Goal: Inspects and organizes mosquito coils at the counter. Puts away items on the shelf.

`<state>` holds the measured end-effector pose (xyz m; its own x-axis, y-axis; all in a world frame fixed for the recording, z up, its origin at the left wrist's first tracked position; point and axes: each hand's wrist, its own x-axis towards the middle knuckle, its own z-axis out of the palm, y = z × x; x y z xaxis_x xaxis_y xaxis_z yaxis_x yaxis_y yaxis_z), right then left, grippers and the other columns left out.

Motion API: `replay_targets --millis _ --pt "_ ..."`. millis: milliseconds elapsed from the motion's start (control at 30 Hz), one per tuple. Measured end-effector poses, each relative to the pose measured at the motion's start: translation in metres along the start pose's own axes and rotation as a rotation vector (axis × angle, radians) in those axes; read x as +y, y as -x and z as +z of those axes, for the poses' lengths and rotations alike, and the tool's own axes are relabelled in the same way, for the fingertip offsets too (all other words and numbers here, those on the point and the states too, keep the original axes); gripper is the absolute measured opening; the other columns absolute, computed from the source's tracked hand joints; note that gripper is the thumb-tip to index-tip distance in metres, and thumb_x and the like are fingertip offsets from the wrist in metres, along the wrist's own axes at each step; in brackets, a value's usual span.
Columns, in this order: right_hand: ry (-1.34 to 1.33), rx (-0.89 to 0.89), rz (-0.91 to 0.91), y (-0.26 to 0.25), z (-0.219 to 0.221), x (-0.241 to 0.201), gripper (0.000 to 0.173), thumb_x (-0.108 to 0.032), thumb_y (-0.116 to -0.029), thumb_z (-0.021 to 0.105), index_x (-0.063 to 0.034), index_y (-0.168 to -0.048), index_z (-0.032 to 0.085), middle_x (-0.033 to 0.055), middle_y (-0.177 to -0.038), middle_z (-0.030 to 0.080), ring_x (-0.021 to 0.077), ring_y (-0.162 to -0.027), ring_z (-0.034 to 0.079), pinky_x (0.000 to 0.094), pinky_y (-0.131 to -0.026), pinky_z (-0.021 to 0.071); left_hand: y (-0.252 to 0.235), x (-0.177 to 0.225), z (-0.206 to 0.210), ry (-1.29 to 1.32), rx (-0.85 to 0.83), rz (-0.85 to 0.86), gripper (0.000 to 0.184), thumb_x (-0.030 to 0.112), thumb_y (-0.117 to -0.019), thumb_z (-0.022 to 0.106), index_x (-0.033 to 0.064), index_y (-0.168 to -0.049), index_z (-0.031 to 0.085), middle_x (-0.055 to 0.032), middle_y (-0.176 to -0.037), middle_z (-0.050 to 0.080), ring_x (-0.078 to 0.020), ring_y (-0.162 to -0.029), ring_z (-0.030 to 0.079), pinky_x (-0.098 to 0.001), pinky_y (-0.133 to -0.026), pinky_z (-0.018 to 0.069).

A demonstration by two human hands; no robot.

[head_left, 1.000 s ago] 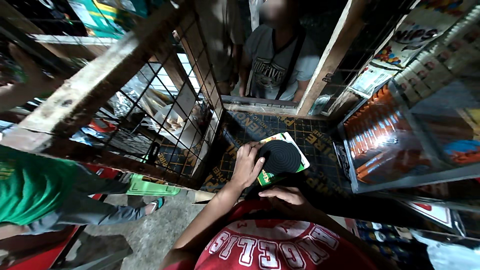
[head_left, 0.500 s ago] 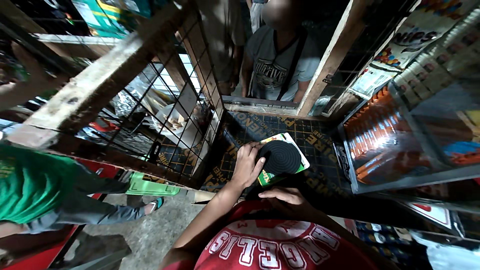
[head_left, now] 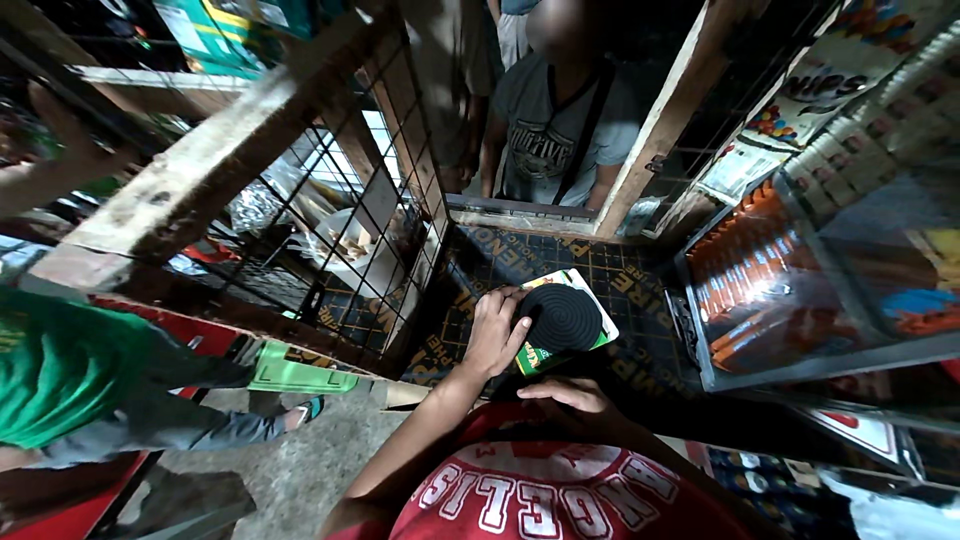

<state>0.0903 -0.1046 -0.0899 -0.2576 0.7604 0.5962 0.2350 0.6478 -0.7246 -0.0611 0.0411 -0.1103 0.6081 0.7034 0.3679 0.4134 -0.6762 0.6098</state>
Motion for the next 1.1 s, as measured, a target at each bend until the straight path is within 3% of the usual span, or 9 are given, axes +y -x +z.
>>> replay_targets --millis 1100 --pt "0.018 -0.009 0.066 0.0014 -0.0005 -0.0005 0.022 -0.005 -0.1028 0.055 0.0009 -0.115 0.072 0.0104 -0.098 0.076 0.0096 -0.088 0.073 0.0233 -0.084 0.0598 -0.0004 -0.001 0.0017 -0.005 -0.01 0.001 0.065 0.052 -0.106 0.028 0.0046 -0.135 0.063 -0.0171 -0.142 0.057 -0.0338 -0.139 0.046 -0.0522 -0.118 0.0323"
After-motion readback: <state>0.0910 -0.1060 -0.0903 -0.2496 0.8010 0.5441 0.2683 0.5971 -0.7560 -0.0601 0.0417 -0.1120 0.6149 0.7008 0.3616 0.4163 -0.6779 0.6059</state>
